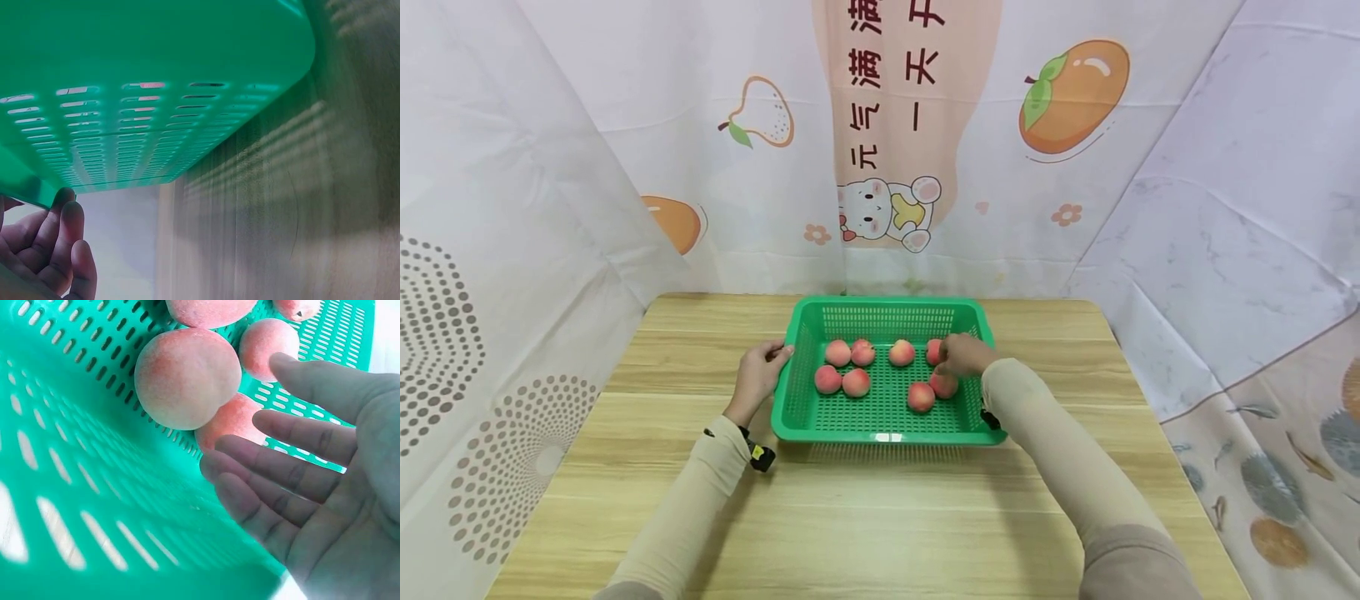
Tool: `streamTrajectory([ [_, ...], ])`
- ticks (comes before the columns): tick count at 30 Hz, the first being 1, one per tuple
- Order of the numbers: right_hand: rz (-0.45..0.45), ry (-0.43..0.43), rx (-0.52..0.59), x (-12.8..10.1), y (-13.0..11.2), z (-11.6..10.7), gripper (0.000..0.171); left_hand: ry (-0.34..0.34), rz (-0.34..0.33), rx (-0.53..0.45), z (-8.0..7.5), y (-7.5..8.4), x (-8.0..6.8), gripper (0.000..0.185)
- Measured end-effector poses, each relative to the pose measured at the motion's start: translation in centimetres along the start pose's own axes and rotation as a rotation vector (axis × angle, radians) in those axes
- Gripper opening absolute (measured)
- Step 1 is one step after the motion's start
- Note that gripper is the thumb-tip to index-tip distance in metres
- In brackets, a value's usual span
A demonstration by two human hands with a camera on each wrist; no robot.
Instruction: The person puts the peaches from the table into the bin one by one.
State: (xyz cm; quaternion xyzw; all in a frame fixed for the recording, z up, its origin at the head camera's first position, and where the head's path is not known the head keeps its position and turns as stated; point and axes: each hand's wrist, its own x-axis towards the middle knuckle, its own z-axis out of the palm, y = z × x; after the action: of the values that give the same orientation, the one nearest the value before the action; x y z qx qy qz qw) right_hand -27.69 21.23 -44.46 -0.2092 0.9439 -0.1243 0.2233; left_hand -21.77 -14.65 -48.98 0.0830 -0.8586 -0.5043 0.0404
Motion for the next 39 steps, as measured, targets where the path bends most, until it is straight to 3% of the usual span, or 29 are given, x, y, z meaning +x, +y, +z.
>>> streamTrajectory([
  [12,-0.032,0.105,0.037,-1.0,-0.5,-1.4,0.030,-0.009,-0.002,0.013,0.1,-0.1,0.5,0.042],
  [23,0.050,0.280,0.103,-3.8,-0.3,-3.9,0.038,-0.033,0.004,0.001,0.5,0.4,1.0,0.042],
  [33,0.128,0.503,0.113,-5.8,0.5,-4.1,0.066,-0.028,0.018,0.043,0.6,0.5,0.9,0.042],
  [39,0.147,0.568,0.052,-6.0,0.9,-4.2,0.083,-0.021,0.042,0.084,0.0,0.9,0.8,0.043],
])
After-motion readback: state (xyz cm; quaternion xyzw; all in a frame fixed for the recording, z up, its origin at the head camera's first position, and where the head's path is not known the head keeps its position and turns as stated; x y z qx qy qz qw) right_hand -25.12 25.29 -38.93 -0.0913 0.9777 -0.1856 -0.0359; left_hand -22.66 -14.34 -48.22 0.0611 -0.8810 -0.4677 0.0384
